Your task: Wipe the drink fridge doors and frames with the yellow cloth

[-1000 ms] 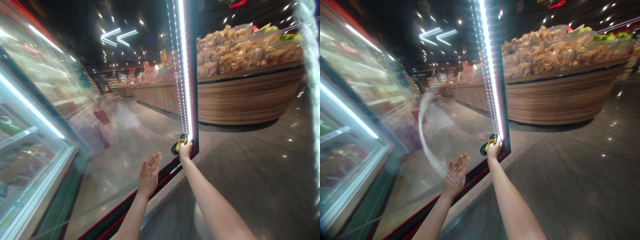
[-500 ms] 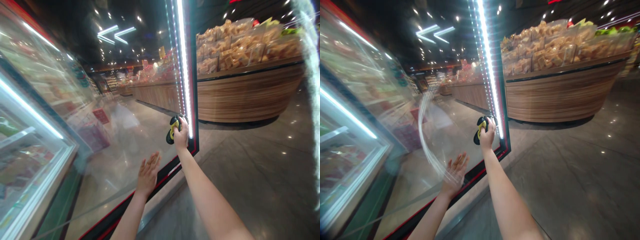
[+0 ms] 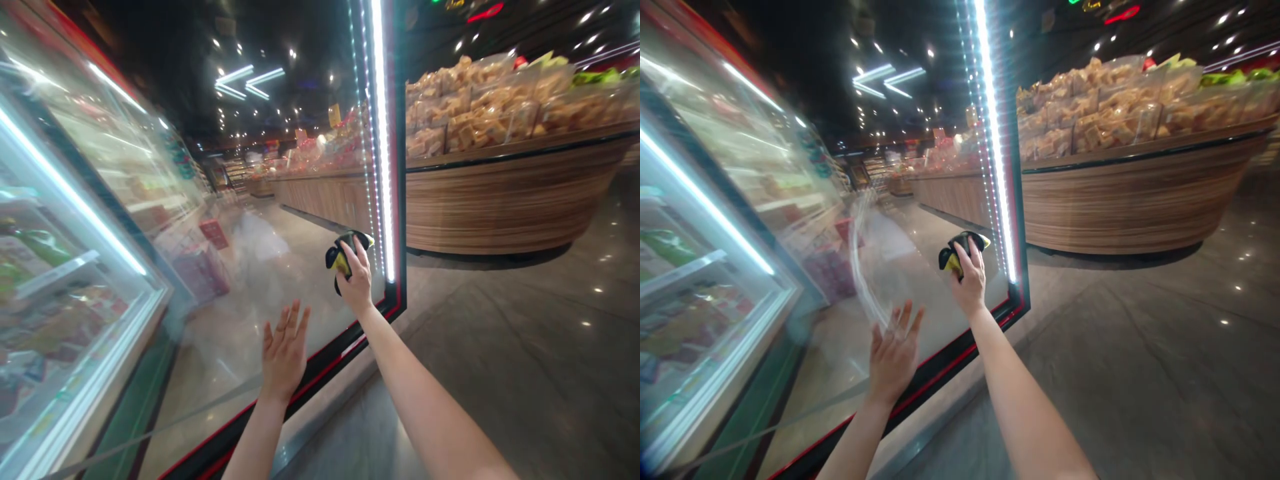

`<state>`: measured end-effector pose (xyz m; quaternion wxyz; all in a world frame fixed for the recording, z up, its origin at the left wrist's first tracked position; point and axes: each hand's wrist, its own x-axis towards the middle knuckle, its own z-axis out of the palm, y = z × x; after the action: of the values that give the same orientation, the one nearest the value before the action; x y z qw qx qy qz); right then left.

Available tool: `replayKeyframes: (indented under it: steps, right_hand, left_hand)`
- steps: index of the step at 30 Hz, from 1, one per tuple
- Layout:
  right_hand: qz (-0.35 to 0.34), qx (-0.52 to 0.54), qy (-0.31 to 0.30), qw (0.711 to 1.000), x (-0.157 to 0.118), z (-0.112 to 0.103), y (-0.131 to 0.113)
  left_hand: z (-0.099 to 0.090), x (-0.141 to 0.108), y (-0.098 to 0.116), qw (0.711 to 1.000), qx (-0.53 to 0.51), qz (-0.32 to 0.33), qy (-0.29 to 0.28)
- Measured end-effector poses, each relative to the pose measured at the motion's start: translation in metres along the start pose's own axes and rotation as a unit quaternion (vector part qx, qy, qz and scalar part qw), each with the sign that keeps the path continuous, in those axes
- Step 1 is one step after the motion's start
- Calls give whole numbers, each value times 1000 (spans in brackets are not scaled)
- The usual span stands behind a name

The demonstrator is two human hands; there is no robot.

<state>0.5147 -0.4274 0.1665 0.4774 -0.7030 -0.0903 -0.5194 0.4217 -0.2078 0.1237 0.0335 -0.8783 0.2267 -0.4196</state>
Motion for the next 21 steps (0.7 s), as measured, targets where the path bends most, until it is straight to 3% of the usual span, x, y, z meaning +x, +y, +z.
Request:
replayKeyframes:
  steps: [3, 7, 10, 14, 18, 21]
  right_hand:
    - [30, -42, 20, 998, -22, -1, 9]
    - [117, -27, 91, 989, -17, 10, 6]
    - [32, -26, 26, 999, -12, 18, -18]
    - [-95, -77, -81, 989, -38, 11, -27]
    - [-31, -83, -12, 996, -54, 12, -13]
    - [28, -62, 35, 997, -50, 25, -25]
  left_hand:
    - [-10, -5, -4, 999, 1, -32, 22]
    - [-23, -14, -13, 998, -3, -58, 36]
    - [-32, -17, -21, 998, -5, -62, 28]
    - [-42, -20, -31, 997, 3, -71, 26]
    - [-52, -26, -42, 996, 17, -76, 41]
    - [-58, -32, -51, 996, 27, -76, 49]
